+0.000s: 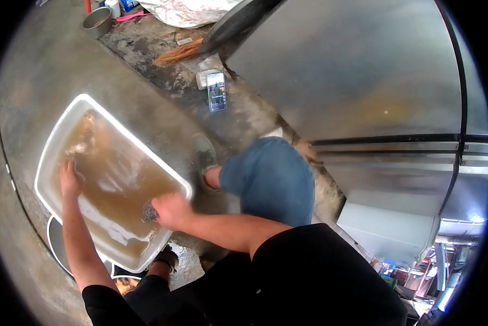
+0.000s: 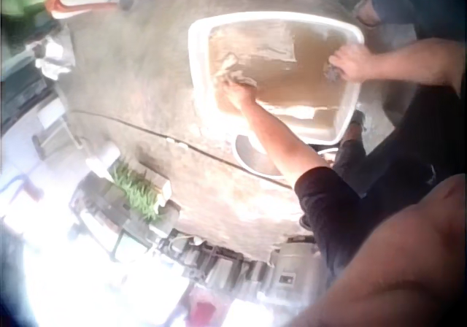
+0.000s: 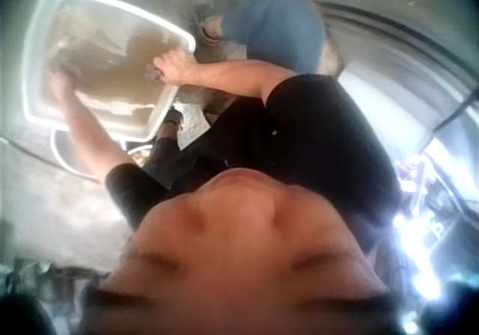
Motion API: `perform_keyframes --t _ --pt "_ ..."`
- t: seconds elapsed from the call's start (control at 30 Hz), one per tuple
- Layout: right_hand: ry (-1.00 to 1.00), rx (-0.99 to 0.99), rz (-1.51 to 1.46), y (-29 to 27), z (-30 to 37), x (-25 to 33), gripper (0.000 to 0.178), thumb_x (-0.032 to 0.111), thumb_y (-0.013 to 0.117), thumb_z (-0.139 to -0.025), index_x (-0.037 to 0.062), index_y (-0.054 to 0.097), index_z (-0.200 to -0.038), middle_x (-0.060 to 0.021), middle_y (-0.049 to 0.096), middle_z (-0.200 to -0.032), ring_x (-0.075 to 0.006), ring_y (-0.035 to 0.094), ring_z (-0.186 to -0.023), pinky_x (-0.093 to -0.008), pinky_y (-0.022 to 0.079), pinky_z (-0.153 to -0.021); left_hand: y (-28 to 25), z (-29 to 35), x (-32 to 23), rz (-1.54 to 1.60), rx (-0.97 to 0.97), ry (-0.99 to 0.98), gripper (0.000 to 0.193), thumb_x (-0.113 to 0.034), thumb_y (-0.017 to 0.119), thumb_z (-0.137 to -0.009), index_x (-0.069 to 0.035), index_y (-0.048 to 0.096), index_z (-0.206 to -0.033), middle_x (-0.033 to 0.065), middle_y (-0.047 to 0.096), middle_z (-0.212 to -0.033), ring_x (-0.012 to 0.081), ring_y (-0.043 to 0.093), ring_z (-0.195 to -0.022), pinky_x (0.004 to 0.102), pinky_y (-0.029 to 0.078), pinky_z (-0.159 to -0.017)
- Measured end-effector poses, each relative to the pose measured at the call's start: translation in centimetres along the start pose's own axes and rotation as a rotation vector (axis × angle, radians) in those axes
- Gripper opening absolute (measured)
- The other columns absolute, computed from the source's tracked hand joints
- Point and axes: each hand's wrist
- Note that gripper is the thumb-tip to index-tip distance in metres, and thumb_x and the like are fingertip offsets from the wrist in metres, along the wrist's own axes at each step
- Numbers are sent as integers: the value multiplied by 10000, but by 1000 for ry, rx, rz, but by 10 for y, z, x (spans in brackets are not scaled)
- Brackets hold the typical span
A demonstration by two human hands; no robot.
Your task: The person scrubs cooked chicken parts with a steel wool pad in a tub of water and places them into a metal bowl. The person repeats this process for multiple pieces.
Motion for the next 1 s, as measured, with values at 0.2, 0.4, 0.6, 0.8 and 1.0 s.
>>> perform_keyframes --t 0.2,0.4,0.6,0.8,1.0 --pt "-4 28 27 6 -1 4 280 231 680 -701 77 532 -883 -112 607 -789 -320 612 -760 -452 473 -664 1 -9 12 56 -55 -115 311 -57 576 -833 -31 578 -1142 156 468 -1277 361 478 -1196 452 429 -997" --pt "-9 -66 30 8 2 -3 249 231 672 -692 90 539 -848 -104 612 -770 -302 618 -732 -437 473 -656 11 14 17 -115 127 -371 410 -29 593 -790 -3 550 -1197 214 427 -1332 375 494 -1193 401 438 -1022" --pt "-56 -103 29 9 0 4 226 212 663 -681 92 546 -831 -100 611 -753 -295 620 -718 -434 475 -654 149 36 122 -169 220 -311 482 -205 489 -947 33 414 -1359 178 514 -1345 300 494 -1228 383 417 -1008" --pt "-2 -106 51 11 6 -10 236 215 665 -692 88 545 -850 -96 621 -759 -289 629 -724 -423 476 -670 82 91 -5 689 -177 -635 367 -51 476 -885 58 514 -1233 247 569 -1214 367 565 -1095 401 450 -944" --pt "-2 -63 39 25 3 -5 308 250 713 -692 77 538 -878 -102 635 -804 -285 637 -762 -413 477 -707 90 145 11 189 -19 -457 391 -19 570 -794 25 546 -1182 248 514 -1249 423 530 -1129 439 453 -979"
Point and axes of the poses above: each hand's wrist, its own z-axis away from the middle knuckle, its own y-axis out of the palm, x = y × z
